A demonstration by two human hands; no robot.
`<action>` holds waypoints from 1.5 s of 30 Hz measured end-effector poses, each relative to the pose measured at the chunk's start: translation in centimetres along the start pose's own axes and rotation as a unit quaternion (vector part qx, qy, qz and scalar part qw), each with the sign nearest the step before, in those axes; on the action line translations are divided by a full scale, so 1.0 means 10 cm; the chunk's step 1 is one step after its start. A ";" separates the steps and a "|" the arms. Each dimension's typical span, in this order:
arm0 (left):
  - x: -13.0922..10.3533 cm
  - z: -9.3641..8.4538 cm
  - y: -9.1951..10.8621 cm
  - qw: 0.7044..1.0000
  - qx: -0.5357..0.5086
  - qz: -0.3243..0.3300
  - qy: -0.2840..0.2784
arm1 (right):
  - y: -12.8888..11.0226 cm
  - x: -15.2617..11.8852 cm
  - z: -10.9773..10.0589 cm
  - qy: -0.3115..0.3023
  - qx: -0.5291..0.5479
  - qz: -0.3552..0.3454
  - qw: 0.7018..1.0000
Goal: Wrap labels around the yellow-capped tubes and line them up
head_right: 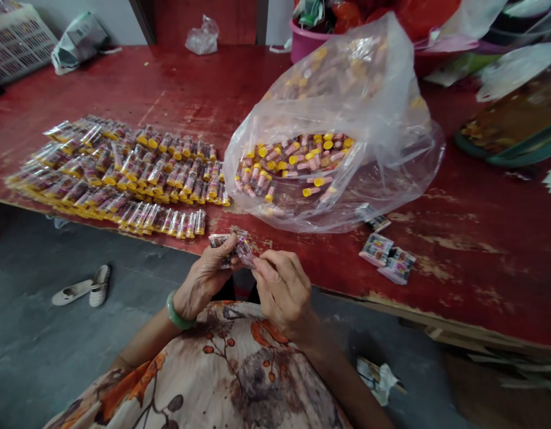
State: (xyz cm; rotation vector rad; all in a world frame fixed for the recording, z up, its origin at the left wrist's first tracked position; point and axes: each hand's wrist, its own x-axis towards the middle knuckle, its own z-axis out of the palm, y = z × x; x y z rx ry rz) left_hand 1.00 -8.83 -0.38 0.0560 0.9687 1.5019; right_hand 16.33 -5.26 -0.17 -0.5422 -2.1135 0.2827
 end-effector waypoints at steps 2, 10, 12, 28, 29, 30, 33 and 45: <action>0.00 0.00 0.00 1.000 -0.008 -0.010 0.005 | -0.01 -0.01 0.00 -0.004 -0.009 -0.007 1.000; 0.03 -0.04 -0.01 0.997 -0.041 -0.059 0.006 | 0.02 -0.09 0.03 0.008 0.047 0.049 0.998; 0.04 -0.04 0.00 0.997 -0.051 -0.059 0.015 | 0.02 -0.10 0.02 0.003 0.037 0.044 0.998; 0.05 -0.07 -0.07 1.000 0.003 0.030 0.002 | 0.01 -0.10 -0.02 0.004 -0.014 0.008 1.000; 0.05 -0.06 -0.08 0.999 0.006 0.043 0.010 | -0.01 -0.08 -0.04 0.006 -0.006 0.019 1.000; 0.04 -0.06 -0.08 0.998 0.009 0.052 0.019 | -0.02 -0.07 -0.05 0.011 0.005 0.027 1.000; 0.02 -0.03 -0.08 0.998 0.020 0.054 0.023 | -0.06 -0.04 -0.06 0.031 0.033 0.026 0.999; -0.01 -0.05 -0.09 1.000 -0.005 0.010 0.010 | 0.05 -0.15 0.04 -0.009 -0.050 -0.030 0.998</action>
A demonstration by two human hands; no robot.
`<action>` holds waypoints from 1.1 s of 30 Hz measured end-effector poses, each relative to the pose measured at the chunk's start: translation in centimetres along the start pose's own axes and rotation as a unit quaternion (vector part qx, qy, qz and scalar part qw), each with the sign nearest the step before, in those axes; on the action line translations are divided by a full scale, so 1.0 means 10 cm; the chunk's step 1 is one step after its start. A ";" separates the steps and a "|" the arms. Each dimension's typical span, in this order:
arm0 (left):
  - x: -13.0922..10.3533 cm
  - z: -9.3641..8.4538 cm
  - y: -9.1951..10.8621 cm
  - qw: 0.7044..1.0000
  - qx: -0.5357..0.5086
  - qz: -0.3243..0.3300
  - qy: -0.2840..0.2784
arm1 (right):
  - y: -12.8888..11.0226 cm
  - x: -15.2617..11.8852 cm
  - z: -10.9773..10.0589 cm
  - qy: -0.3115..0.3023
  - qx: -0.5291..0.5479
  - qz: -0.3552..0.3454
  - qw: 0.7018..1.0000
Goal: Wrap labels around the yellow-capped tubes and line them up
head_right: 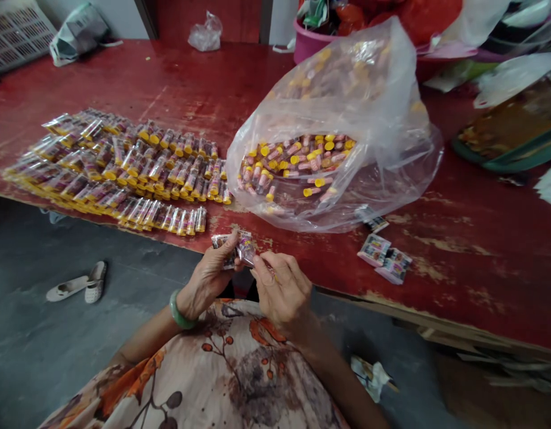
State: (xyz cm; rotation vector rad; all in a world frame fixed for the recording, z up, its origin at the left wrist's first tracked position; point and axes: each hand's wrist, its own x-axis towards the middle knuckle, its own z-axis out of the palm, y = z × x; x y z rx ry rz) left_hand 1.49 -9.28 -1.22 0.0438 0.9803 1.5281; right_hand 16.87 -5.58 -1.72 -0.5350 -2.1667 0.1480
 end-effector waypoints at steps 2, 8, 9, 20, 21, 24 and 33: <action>0.00 0.01 0.00 1.000 0.001 -0.002 0.002 | -0.02 0.03 0.00 -0.001 -0.001 0.005 1.000; -0.04 0.02 -0.01 0.995 0.074 0.062 -0.010 | -0.09 0.14 0.00 0.023 0.001 -0.004 1.000; -0.04 0.01 -0.02 0.995 0.079 0.067 -0.012 | -0.11 0.14 0.01 0.026 0.001 -0.003 1.000; -0.05 -0.06 0.01 0.994 0.077 0.070 -0.035 | -0.09 0.13 0.24 0.045 0.076 0.056 0.995; -0.04 -0.07 0.05 0.994 0.077 0.068 -0.042 | -0.05 0.16 0.20 0.006 0.122 0.058 0.991; -0.04 -0.10 0.13 0.993 0.082 0.063 -0.057 | 0.04 0.19 0.06 -0.082 0.207 0.077 0.972; -0.07 -0.09 0.11 0.984 0.118 0.054 -0.124 | -0.13 0.14 0.08 0.041 0.254 0.159 0.953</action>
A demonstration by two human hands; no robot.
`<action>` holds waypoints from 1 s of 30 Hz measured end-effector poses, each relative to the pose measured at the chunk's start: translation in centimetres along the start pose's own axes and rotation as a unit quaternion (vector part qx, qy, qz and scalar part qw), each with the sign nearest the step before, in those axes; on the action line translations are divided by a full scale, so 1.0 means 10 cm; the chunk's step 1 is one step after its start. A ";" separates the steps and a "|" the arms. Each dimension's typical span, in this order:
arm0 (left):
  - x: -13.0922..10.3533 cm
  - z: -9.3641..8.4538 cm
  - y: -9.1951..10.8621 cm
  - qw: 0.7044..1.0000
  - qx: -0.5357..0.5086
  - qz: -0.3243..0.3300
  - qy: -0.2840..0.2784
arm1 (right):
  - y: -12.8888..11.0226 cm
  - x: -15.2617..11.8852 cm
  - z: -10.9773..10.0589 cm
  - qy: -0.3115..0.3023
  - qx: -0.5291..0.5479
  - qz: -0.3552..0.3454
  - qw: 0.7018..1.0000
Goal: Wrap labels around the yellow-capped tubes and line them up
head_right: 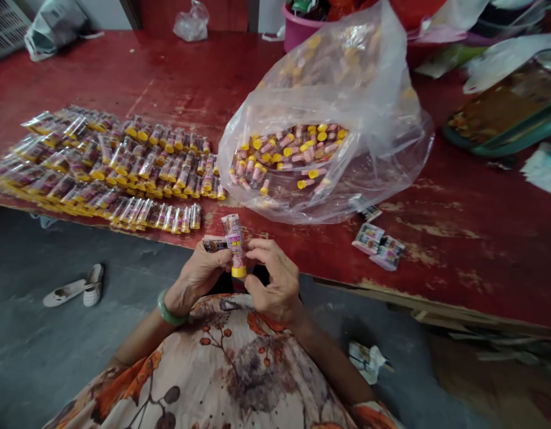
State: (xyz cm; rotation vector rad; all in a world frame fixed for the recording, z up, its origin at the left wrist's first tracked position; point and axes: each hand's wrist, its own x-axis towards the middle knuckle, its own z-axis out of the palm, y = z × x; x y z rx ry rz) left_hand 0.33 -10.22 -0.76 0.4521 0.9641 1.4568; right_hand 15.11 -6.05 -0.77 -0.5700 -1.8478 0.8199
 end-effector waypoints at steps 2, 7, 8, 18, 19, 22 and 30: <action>-0.02 0.00 -0.01 1.000 0.010 0.003 -0.012 | -0.04 0.01 0.01 0.002 0.058 0.054 0.997; -0.08 0.00 -0.03 0.999 0.035 -0.002 -0.013 | -0.04 -0.02 0.02 0.050 0.052 0.076 0.994; -0.09 0.01 -0.04 0.999 0.038 -0.007 -0.016 | -0.03 -0.02 0.03 0.059 0.035 0.062 0.996; -0.11 0.03 -0.06 0.997 0.033 -0.041 -0.047 | -0.08 0.01 0.07 0.109 -0.068 -0.048 0.991; -0.11 0.02 -0.07 0.997 0.030 -0.043 -0.055 | -0.09 0.01 0.07 0.105 -0.075 -0.048 0.991; -0.11 0.00 -0.06 0.996 0.018 -0.037 -0.078 | -0.09 0.01 0.08 0.107 -0.084 -0.050 0.989; -0.11 0.00 -0.08 0.997 0.011 -0.047 -0.067 | -0.07 -0.01 0.11 0.116 -0.115 -0.068 0.984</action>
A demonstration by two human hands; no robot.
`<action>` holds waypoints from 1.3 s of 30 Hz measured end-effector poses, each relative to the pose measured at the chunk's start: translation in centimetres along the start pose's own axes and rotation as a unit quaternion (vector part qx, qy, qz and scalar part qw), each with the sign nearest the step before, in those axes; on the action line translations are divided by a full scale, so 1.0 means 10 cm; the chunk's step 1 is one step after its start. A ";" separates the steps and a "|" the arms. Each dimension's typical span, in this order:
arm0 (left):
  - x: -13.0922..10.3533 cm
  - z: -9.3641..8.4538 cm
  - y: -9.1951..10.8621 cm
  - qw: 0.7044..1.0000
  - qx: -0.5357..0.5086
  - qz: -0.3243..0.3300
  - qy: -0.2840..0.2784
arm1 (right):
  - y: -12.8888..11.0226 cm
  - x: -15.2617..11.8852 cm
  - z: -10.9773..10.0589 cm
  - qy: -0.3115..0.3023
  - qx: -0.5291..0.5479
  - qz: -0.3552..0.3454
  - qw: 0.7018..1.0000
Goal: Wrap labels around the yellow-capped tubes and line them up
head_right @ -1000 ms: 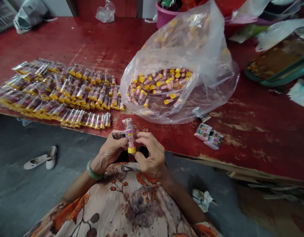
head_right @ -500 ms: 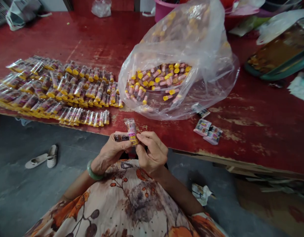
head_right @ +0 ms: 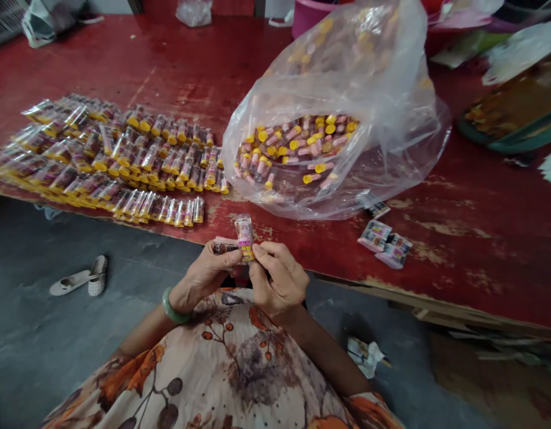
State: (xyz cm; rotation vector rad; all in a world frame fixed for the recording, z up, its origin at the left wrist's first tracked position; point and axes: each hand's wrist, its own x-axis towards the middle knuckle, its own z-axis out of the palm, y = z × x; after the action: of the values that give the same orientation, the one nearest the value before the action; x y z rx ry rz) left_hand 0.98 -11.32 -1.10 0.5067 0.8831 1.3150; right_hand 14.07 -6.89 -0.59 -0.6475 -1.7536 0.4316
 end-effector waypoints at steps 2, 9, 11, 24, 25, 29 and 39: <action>0.00 0.00 -0.01 1.000 -0.007 -0.003 0.003 | 0.01 -0.01 0.01 0.000 -0.010 -0.008 1.000; -0.05 0.05 0.05 0.999 -0.018 -0.013 0.023 | 0.04 -0.09 0.00 -0.006 -0.061 -0.049 0.997; -0.06 0.03 0.05 0.999 -0.021 -0.013 0.026 | 0.04 -0.10 0.01 -0.014 -0.073 -0.063 0.995; -0.21 -0.32 0.26 0.989 0.027 0.071 0.130 | 0.10 -0.15 0.11 -0.073 -0.049 -0.091 0.992; -0.23 -0.38 0.31 0.984 0.041 0.086 0.153 | 0.11 -0.14 0.11 -0.074 -0.050 -0.088 0.992; -0.33 -0.64 0.55 0.958 0.085 0.151 0.227 | 0.15 -0.11 0.10 -0.079 -0.031 -0.061 0.994; -0.42 -0.68 0.59 0.970 0.066 0.131 0.193 | 0.14 -0.06 0.13 -0.106 0.026 0.009 0.994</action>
State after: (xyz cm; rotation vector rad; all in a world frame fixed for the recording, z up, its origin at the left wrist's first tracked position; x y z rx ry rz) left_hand -8.01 -15.14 0.51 0.4908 1.2650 1.6357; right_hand 13.21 -6.11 -2.29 -0.5984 -1.9307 0.5729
